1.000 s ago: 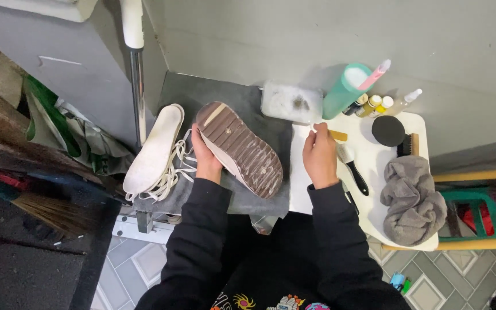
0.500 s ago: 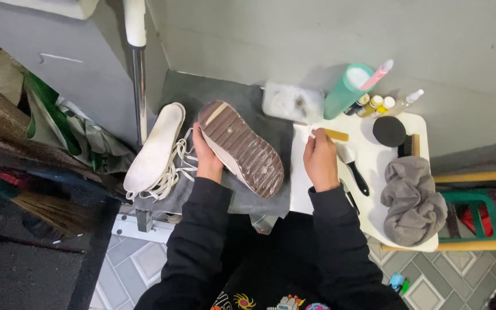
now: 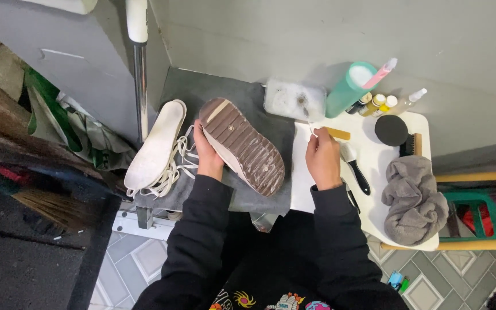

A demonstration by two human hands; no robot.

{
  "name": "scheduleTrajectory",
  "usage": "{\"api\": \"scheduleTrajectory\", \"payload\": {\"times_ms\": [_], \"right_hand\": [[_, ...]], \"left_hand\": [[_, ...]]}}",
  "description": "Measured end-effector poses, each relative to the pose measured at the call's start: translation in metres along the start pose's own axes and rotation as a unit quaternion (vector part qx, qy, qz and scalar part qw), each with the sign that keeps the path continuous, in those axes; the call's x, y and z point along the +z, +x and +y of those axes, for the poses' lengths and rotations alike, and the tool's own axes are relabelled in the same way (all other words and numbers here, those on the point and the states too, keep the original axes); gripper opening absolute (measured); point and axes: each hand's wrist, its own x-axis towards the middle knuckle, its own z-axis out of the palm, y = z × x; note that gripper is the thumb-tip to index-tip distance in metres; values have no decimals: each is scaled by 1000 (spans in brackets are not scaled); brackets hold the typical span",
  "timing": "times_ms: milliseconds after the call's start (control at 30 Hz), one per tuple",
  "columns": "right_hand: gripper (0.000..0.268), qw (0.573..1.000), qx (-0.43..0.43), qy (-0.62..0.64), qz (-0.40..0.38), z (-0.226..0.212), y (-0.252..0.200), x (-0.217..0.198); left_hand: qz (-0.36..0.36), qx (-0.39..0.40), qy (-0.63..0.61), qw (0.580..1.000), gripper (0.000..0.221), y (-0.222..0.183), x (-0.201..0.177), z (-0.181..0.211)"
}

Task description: Applying a liquid substance to the sole of a shoe using a small brush at a repair bench.

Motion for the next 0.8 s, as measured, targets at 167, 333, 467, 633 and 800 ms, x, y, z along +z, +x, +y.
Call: {"api": "scheduleTrajectory", "payload": {"times_ms": [167, 333, 467, 633, 800], "right_hand": [[12, 985, 22, 171, -27, -63, 0, -34], [10, 953, 21, 276, -127, -130, -8, -41], [6, 963, -62, 231, -126, -148, 1, -25], [6, 954, -90, 234, -163, -160, -1, -20], [6, 954, -101, 231, -163, -171, -6, -29]], "left_hand": [[4, 2, 4, 1000, 39, 4, -4, 0], [4, 1, 8, 1000, 43, 0, 2, -1], [-2, 2, 14, 1000, 41, 4, -1, -1], [-11, 11, 8, 1000, 42, -16, 17, 0], [1, 8, 1, 1000, 46, -28, 19, -1]]}}
